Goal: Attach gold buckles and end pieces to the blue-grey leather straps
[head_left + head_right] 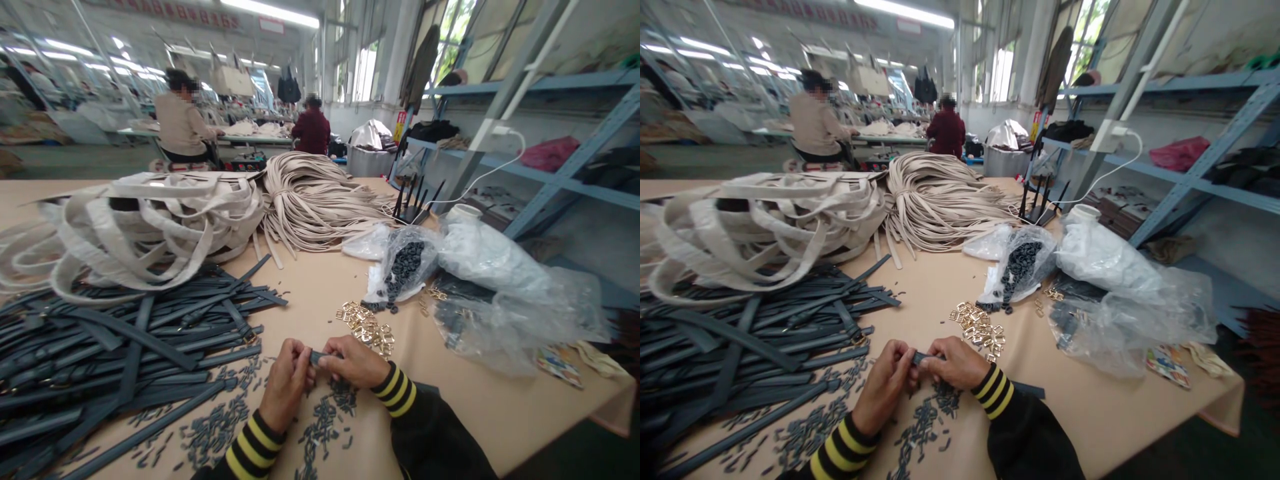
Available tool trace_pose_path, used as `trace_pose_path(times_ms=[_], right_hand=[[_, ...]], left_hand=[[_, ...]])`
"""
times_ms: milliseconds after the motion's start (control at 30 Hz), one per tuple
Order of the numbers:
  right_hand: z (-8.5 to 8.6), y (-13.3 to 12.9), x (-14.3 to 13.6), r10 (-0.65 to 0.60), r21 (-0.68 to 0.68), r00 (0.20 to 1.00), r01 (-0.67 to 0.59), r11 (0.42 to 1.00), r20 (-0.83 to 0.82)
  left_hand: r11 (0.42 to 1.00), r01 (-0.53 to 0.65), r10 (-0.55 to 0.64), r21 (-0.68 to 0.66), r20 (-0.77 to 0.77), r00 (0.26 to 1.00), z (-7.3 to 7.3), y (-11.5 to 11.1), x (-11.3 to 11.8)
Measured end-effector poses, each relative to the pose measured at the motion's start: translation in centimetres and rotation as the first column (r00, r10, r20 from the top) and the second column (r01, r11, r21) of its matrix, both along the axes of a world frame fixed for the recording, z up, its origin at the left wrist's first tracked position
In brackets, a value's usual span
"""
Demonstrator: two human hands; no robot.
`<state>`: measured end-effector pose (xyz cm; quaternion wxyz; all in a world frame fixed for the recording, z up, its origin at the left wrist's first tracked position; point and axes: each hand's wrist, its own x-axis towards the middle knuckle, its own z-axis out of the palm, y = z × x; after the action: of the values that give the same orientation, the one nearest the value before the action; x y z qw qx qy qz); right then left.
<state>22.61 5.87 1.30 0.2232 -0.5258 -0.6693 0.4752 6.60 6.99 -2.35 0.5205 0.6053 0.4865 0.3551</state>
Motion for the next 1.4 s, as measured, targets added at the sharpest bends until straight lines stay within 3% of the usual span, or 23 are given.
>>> trace_pose_path(times_ms=[167, 333, 600, 700, 767, 833, 867, 933, 1133, 1300, 1367, 1400], right_hand=[[-0.4, 0.0, 0.3, 0.035, 0.14, 0.991, -0.053, 0.989, 0.13], [-0.5, 0.3, 1.4, 0.088, 0.165, 0.982, -0.116, 0.979, 0.17], [0.0, -0.3, 1.4, 0.16, 0.049, 0.973, -0.17, 0.984, 0.167], [0.7, 0.0, 3.6, 0.043, 0.16, 0.979, -0.076, 0.984, 0.202], [1.2, 0.4, 6.3, -0.164, 0.325, 0.931, 0.052, 0.944, 0.327], [1.4, 0.8, 9.2, -0.402, 0.447, 0.748, 0.158, 0.881, 0.528], [1.3, 1.0, 10.5, -0.444, 0.46, 0.685, 0.177, 0.87, 0.577], [0.7, 1.2, 12.2, -0.457, 0.453, 0.613, 0.177, 0.874, 0.644], [-1.0, 1.2, 12.6, -0.434, 0.432, 0.559, 0.145, 0.89, 0.706], [-0.2, 1.3, 11.9, -0.461, 0.433, 0.51, 0.181, 0.883, 0.726], [0.7, 0.6, 10.6, -0.479, 0.458, 0.545, 0.186, 0.869, 0.688], [1.2, 0.1, 9.5, -0.48, 0.47, 0.612, 0.192, 0.861, 0.629]], left_hand=[[0.997, 0.023, -0.015, -0.079, 0.098, 0.995, 0.0, 0.0, 0.0], [0.923, 0.279, -0.216, -0.267, 0.243, 0.946, 0.6, 0.2, -0.2], [0.931, 0.295, -0.281, -0.215, 0.094, 0.955, 1.2, -0.6, -0.2], [0.945, 0.269, -0.255, -0.183, 0.1, 0.962, 1.0, -0.6, -0.1], [0.95, 0.252, -0.232, -0.185, 0.12, 0.965, 1.1, -0.5, -0.1], [0.954, 0.235, -0.212, -0.185, 0.132, 0.968, 1.3, -0.4, -0.2], [0.956, 0.231, -0.207, -0.181, 0.139, 0.968, 1.4, -0.4, -0.2], [0.958, 0.226, -0.201, -0.175, 0.151, 0.968, 1.5, -0.3, -0.2], [0.963, 0.214, -0.185, -0.163, 0.178, 0.966, 1.0, -0.3, -0.2], [0.968, 0.192, -0.158, -0.163, 0.201, 0.967, 0.9, -0.3, -0.1], [0.971, 0.188, -0.154, -0.15, 0.21, 0.965, 0.8, -0.3, 0.0], [0.973, 0.185, -0.153, -0.141, 0.21, 0.966, 0.8, -0.3, 0.0]])
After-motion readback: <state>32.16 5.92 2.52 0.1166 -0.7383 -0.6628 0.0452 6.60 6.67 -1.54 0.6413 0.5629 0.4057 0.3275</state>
